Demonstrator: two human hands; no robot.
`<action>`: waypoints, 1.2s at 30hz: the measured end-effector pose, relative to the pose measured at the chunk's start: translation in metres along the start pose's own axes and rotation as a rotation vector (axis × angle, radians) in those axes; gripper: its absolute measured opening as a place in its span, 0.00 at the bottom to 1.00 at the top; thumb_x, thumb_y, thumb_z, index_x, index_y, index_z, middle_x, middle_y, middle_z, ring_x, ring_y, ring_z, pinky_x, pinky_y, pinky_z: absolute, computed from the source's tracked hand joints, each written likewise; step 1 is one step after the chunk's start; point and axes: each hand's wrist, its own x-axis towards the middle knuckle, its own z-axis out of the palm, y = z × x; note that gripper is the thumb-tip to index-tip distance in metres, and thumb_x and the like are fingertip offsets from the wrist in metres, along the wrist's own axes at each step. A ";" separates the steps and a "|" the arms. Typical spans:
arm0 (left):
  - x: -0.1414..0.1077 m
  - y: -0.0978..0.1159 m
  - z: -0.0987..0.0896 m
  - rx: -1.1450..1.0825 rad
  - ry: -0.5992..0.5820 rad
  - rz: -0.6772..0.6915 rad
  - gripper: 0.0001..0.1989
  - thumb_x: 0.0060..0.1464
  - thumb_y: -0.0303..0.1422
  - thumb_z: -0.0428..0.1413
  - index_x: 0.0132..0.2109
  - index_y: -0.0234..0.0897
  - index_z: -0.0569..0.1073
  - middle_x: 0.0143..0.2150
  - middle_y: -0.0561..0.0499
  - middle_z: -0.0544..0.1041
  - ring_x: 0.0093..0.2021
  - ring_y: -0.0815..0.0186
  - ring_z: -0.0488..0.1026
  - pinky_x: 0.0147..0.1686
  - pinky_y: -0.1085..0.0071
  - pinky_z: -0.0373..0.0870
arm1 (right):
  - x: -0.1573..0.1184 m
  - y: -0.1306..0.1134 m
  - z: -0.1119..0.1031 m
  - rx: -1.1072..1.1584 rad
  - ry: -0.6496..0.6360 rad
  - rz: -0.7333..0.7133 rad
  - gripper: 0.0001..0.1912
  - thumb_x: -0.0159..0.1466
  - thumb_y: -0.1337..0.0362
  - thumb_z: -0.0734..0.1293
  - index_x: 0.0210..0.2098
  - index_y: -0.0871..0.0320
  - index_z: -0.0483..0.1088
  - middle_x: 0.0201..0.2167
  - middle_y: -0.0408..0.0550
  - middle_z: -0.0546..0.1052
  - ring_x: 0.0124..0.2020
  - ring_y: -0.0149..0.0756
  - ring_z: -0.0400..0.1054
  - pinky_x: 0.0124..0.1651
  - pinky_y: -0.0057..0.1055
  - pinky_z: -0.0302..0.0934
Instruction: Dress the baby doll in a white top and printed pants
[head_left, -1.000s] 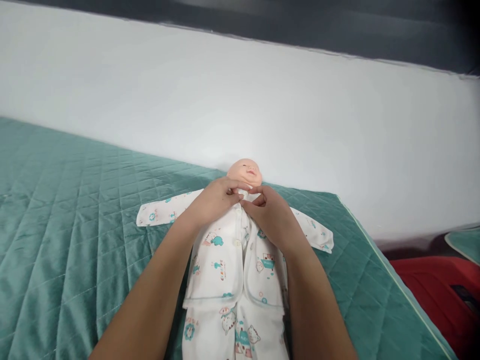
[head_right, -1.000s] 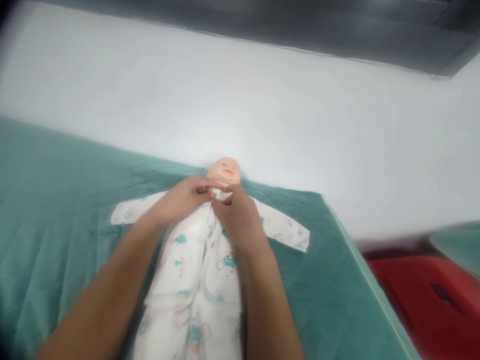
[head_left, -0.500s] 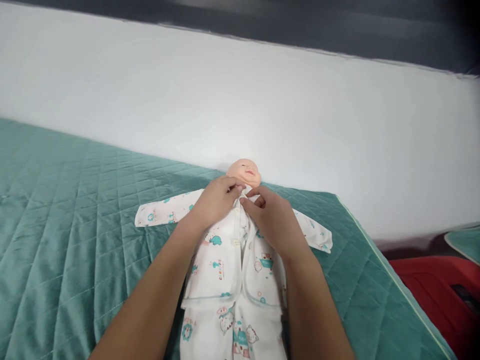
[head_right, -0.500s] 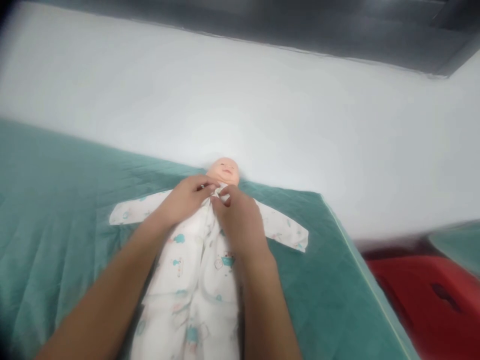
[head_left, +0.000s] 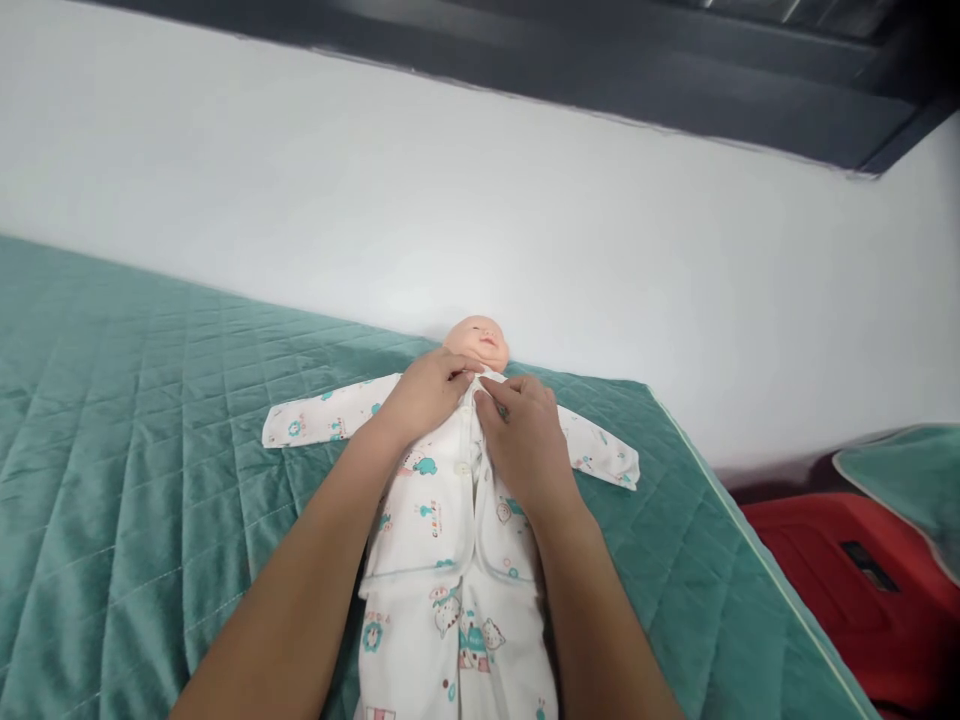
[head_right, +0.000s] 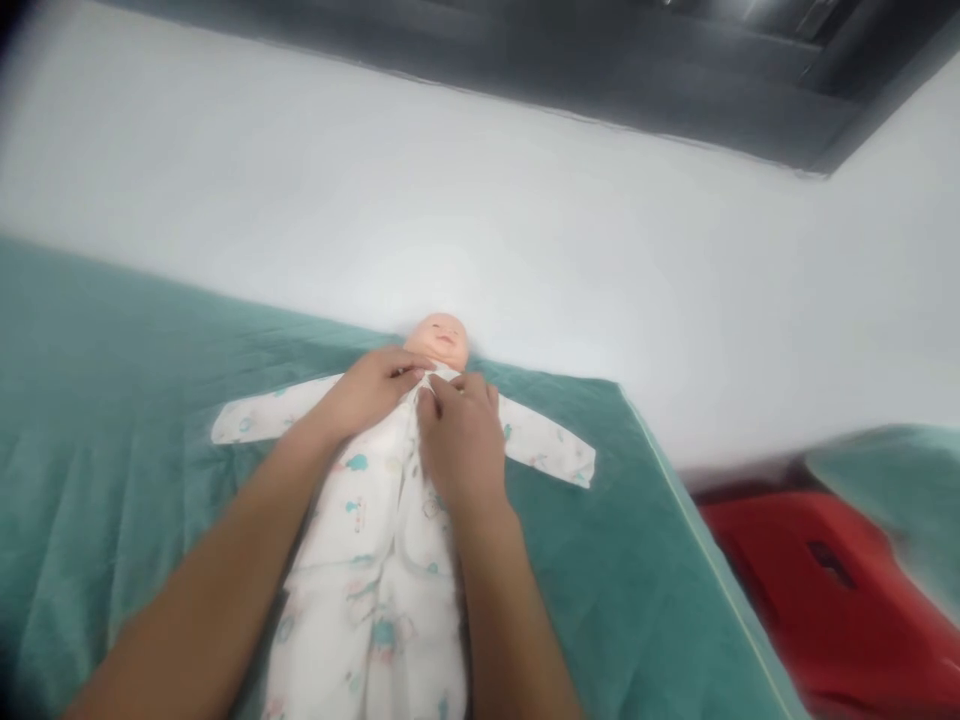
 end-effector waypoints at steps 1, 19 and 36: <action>0.000 -0.001 0.001 -0.004 0.007 0.004 0.15 0.60 0.29 0.50 0.46 0.41 0.80 0.52 0.48 0.79 0.54 0.59 0.74 0.56 0.64 0.67 | -0.002 0.002 0.002 -0.009 0.012 -0.011 0.17 0.69 0.57 0.58 0.47 0.50 0.77 0.47 0.53 0.70 0.51 0.48 0.60 0.54 0.43 0.57; -0.019 -0.001 0.011 -0.065 0.394 0.101 0.13 0.58 0.27 0.50 0.43 0.37 0.79 0.44 0.49 0.81 0.43 0.63 0.75 0.48 0.68 0.68 | -0.062 0.012 0.004 0.324 0.294 -0.118 0.08 0.67 0.64 0.63 0.44 0.54 0.70 0.46 0.51 0.72 0.48 0.40 0.66 0.47 0.36 0.65; -0.067 0.012 0.008 -0.151 0.177 0.001 0.08 0.55 0.35 0.57 0.40 0.39 0.79 0.37 0.52 0.74 0.37 0.67 0.70 0.40 0.70 0.65 | -0.051 0.002 -0.001 0.306 0.076 0.104 0.09 0.64 0.57 0.64 0.40 0.55 0.66 0.34 0.45 0.74 0.35 0.39 0.68 0.41 0.38 0.61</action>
